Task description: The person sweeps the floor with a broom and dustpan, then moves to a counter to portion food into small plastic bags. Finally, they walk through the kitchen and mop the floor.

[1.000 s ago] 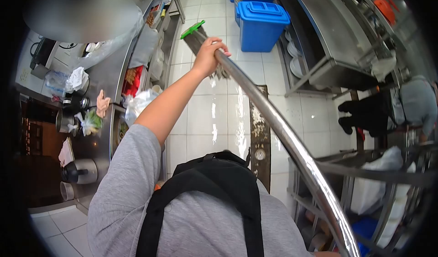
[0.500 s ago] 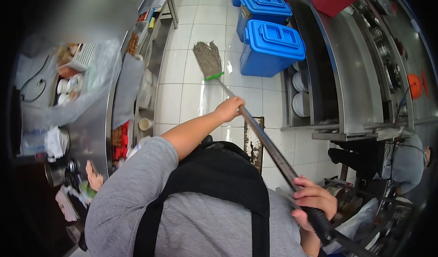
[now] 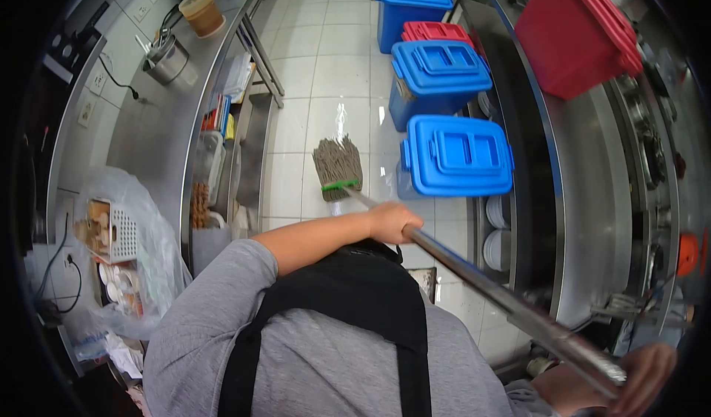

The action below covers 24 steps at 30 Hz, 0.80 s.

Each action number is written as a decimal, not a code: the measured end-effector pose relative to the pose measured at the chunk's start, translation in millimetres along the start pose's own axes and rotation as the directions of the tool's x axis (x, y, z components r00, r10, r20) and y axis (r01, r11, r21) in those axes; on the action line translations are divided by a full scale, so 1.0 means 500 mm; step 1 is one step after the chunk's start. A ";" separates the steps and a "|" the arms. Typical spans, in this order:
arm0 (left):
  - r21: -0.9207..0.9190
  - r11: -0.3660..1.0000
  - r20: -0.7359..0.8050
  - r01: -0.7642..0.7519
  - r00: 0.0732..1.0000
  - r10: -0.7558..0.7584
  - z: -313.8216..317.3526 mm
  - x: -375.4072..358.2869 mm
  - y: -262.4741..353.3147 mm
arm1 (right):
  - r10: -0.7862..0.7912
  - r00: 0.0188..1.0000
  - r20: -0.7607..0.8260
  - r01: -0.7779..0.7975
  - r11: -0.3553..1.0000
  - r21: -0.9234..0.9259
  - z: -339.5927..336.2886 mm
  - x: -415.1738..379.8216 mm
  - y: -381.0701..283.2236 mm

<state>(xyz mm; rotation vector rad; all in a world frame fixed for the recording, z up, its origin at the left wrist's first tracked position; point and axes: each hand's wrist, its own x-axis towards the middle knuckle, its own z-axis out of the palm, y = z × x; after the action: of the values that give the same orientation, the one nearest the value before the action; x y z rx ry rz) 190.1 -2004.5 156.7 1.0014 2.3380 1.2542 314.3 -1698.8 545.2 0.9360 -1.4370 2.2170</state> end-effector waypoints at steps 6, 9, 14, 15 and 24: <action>0.253 0.962 -0.333 -0.105 0.924 0.189 -0.455 0.118 -0.086 | -0.120 0.912 0.392 0.091 0.992 0.090 0.147 0.330 0.188; 0.375 0.915 -0.374 -0.149 0.879 0.296 -0.665 0.155 -0.138 | -0.189 0.879 0.437 0.143 0.980 0.135 0.220 0.431 0.311; 0.479 0.856 -0.293 -0.195 0.883 0.365 -0.933 0.202 -0.244 | -0.372 0.829 0.418 0.285 0.923 0.258 0.251 0.536 0.493; 0.479 0.855 -0.292 -0.197 0.883 0.367 -0.982 0.214 -0.269 | -0.382 0.852 0.359 0.303 0.918 0.257 0.259 0.553 0.524; 0.261 0.957 -0.122 -0.126 0.979 0.162 -1.212 0.368 -0.646 | -0.076 0.980 0.184 0.094 0.991 -0.092 0.213 0.716 0.962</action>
<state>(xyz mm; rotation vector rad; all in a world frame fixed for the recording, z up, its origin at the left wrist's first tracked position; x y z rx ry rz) -416.5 -2363.3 249.3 1.2198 2.6268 1.1314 -195.8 -2027.4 493.1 1.1659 -1.5395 2.0228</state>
